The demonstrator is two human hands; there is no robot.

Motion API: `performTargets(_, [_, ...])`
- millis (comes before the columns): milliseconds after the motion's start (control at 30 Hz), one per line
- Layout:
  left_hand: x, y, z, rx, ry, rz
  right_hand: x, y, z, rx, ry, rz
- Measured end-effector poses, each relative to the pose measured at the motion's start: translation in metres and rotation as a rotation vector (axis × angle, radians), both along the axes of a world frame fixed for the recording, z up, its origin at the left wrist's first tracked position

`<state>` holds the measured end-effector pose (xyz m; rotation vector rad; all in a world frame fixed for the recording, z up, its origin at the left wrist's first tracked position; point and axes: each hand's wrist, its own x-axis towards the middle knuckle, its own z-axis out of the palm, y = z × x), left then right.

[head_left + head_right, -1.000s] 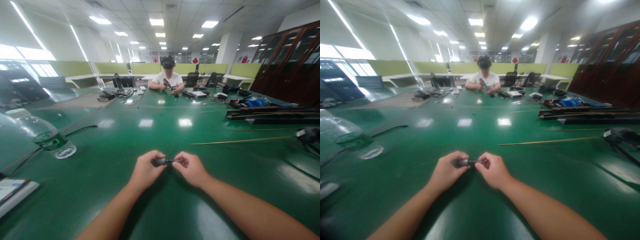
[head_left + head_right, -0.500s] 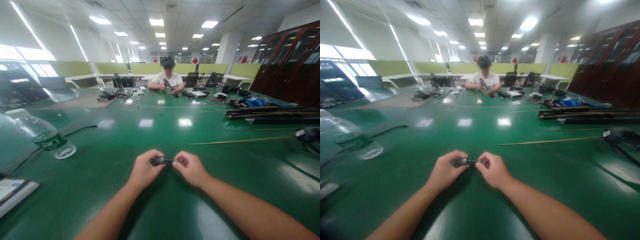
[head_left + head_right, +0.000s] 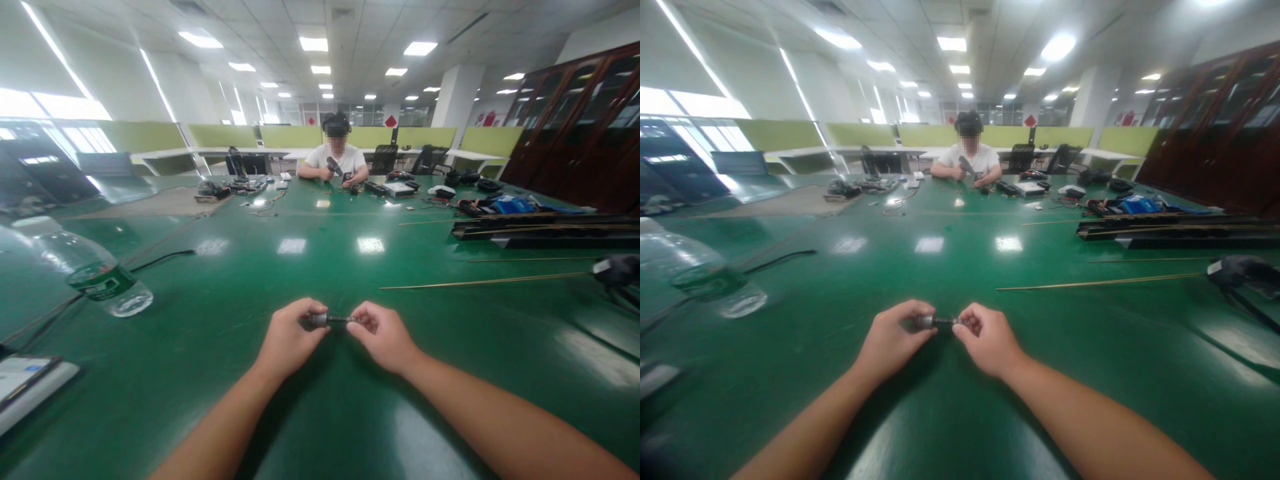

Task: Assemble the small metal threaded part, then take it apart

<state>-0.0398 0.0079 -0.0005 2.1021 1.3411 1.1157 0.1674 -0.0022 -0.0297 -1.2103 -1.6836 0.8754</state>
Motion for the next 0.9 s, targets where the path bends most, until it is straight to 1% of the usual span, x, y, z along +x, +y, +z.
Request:
performTargets(333, [-0.0012, 0.0014, -0.0002, 0.012, 0.003, 0.007, 0.0008, 0.0002, -0.0006, -0.011, -0.001, -0.005])
performTargets(667, [-0.0013, 0.002, 0.0001, -0.011, 0.009, 0.012, -0.0003, 0.0014, -0.0037, -0.012, 0.016, -0.01])
performTargets(900, [0.0, 0.0008, 0.0029, 0.002, 0.009, 0.011, -0.0001, 0.001, -0.0029, -0.018, 0.013, -0.014])
